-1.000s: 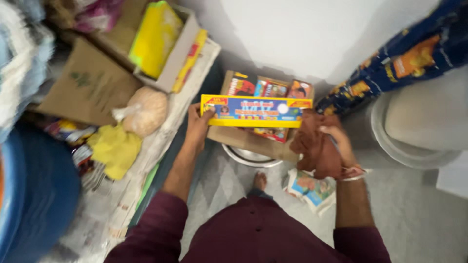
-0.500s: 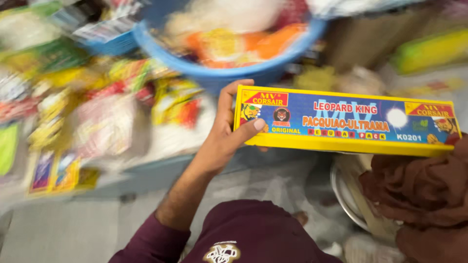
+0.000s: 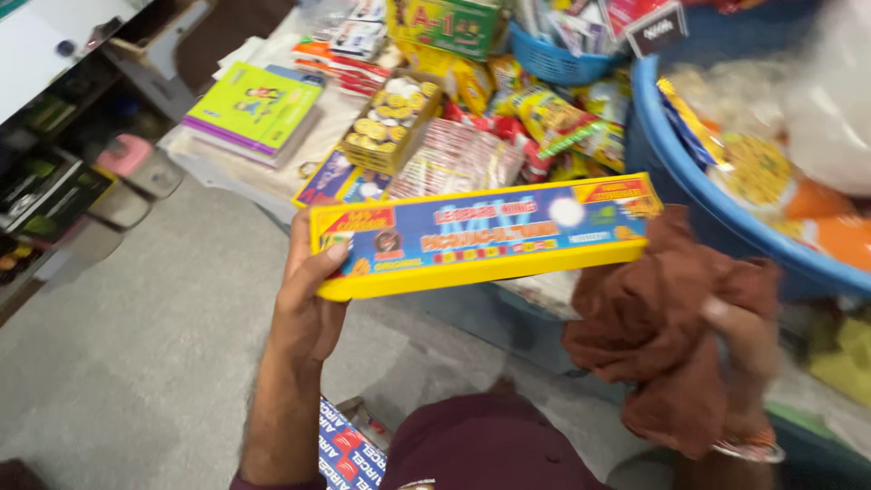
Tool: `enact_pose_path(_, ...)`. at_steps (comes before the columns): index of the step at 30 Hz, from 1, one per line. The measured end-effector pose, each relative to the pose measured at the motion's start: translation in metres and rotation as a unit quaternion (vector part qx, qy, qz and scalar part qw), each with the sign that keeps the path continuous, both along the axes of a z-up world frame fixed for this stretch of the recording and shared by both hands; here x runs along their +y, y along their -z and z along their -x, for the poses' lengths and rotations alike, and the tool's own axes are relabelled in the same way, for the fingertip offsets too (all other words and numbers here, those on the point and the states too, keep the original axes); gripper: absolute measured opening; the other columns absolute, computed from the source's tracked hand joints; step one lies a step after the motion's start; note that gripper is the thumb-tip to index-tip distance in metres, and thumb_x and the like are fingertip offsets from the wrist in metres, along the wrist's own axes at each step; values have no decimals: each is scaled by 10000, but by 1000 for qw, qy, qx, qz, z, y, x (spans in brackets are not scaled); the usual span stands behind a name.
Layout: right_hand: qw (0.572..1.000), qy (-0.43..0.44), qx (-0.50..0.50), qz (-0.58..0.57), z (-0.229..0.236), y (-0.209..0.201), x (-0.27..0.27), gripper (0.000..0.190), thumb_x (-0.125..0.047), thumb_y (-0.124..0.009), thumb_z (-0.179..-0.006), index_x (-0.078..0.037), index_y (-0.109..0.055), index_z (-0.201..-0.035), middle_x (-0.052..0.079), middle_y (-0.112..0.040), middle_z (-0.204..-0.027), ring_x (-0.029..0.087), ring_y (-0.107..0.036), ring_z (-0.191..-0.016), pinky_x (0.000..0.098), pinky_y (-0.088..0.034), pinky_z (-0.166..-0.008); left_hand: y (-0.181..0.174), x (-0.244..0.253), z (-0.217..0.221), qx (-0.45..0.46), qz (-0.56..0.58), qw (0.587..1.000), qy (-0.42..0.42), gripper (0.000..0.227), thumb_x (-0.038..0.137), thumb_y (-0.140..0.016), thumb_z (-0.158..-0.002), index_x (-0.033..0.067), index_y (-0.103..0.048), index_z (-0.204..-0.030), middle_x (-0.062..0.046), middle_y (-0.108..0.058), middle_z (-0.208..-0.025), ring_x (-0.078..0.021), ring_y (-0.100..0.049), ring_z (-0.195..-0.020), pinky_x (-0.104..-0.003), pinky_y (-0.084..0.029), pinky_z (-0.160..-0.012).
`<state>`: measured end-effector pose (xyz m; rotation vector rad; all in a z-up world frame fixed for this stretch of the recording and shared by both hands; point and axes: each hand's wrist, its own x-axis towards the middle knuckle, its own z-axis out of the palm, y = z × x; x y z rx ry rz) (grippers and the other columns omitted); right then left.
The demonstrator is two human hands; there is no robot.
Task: The person wipes the surfaces of several small cardboard boxes with a brown cloth. They pick up each box, wipe it on all sides, and place it back on a stack on the floor.
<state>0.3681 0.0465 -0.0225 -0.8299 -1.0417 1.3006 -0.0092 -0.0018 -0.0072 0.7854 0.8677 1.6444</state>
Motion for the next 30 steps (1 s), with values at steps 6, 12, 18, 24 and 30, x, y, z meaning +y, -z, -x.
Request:
enact_pose_path(6, 996, -79, -18, 34, 57, 21, 68, 464, -109, -544, -933, 58, -556, -1366, 148, -656, -1287, 235, -652, -1139, 379, -528, -1006, 43, 1, 36, -49, 50, 987, -147, 397, 130, -550, -911, 72, -474, -1296, -171, -626, -1163, -321, -699, -949, -496, -602, -690)
enact_pose_path(12, 992, -114, -6, 43, 98, 38, 132, 420, -93, -554, -939, 40, -576, -1337, 101, -661, -1243, 189, -655, -1095, 341, -532, -963, 55, 8, 59, -88, 74, 950, -289, 373, 153, -528, -901, 130, -497, -1272, -144, -661, -1183, -320, -728, -942, -498, -621, -676)
enact_pose_path(18, 988, -102, -96, 65, 123, 52, 177, 363, -110, -578, -938, 37, -632, -1266, 65, -688, -1141, 161, -658, -1008, 312, -536, -891, 60, 30, 96, -114, 1, 926, -361, 344, 132, -556, -952, 133, -453, -1280, -141, -638, -1244, -338, -714, -1040, -528, -645, -797)
enact_pose_path(24, 950, -62, -291, -98, 185, 55, 190, 236, -170, -674, -973, -4, -692, -1141, 41, -684, -1031, 108, -638, -954, 263, -503, -865, 89, 92, 154, -138, 0, 916, -376, 423, 58, -598, -916, 163, -414, -1282, -112, -609, -1248, -317, -699, -1057, -522, -664, -768)
enact_pose_path(30, 900, -71, -430, -11, 248, 74, 209, 270, -269, -671, -980, -6, -726, -945, 44, -631, -736, 121, -557, -718, 338, -454, -643, 141, 135, 185, -184, 53, 926, -325, 492, 6, -625, -885, 180, -417, -1295, -92, -610, -1248, -278, -670, -1066, -449, -617, -748)
